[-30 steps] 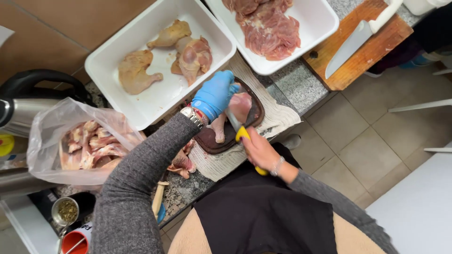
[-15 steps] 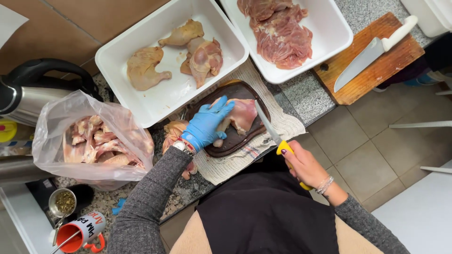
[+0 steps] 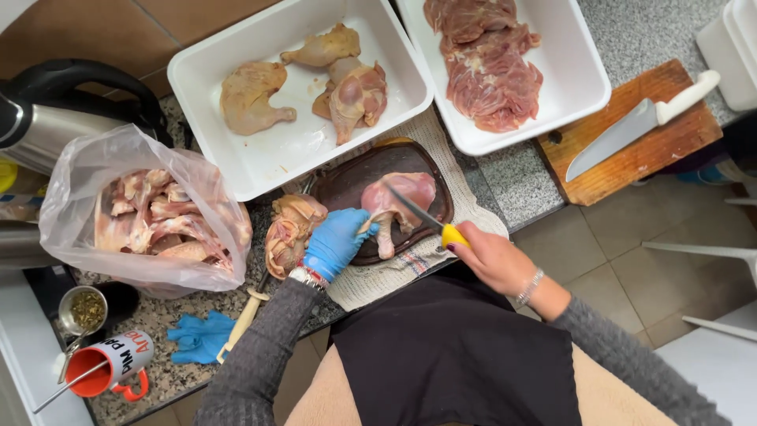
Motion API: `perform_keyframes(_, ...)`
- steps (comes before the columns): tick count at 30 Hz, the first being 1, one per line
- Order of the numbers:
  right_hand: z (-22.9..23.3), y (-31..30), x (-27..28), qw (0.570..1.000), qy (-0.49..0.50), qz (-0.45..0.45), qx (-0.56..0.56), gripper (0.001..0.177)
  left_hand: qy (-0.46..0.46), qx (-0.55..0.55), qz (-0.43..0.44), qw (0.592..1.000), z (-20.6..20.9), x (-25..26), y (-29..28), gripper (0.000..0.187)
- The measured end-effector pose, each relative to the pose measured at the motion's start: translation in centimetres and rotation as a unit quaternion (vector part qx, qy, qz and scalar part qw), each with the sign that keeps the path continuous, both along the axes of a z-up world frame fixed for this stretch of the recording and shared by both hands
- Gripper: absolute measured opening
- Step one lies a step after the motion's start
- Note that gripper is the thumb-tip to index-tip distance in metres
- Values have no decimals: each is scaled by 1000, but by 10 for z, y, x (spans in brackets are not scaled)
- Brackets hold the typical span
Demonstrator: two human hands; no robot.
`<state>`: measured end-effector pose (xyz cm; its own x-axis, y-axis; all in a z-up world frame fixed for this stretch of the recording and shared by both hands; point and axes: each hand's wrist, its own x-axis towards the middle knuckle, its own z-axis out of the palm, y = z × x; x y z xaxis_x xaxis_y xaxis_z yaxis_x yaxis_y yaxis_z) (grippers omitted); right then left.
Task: Deboning raw chicken legs and thighs using a boning knife in a commercial kitchen.
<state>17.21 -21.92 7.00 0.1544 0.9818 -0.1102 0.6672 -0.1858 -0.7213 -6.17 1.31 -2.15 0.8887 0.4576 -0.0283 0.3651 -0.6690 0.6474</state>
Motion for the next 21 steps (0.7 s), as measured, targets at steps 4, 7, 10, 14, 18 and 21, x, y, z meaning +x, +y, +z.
perform_keyframes(4, 11, 55, 11, 990, -113, 61, -60, 32, 6, 59, 26, 998, 36, -2, -1, 24)
perform_keyframes(7, 14, 102, 12, 974, -165, 122, -94, 36, 95, 69, 23, 993, 57, 2, 4, 28)
perform_keyframes(10, -1, 121, 15, 967, -187, 171, -4, 46, 129, 49, -14, 990, 56, 1, 3, 30)
perform_keyframes(14, 16, 121, 31, 944, -183, 237, -137, 41, 49, 54, -7, 997, 50, -7, 10, 30)
perform_keyframes(18, 26, 106, 43, 939, -144, 242, -198, 42, 58, 26, 19, 998, 62, -11, 11, 29)
perform_keyframes(21, 34, 121, 16, 933, -188, 237, -196, 45, -8, 8, -41, 999, 66, -6, 6, 25)
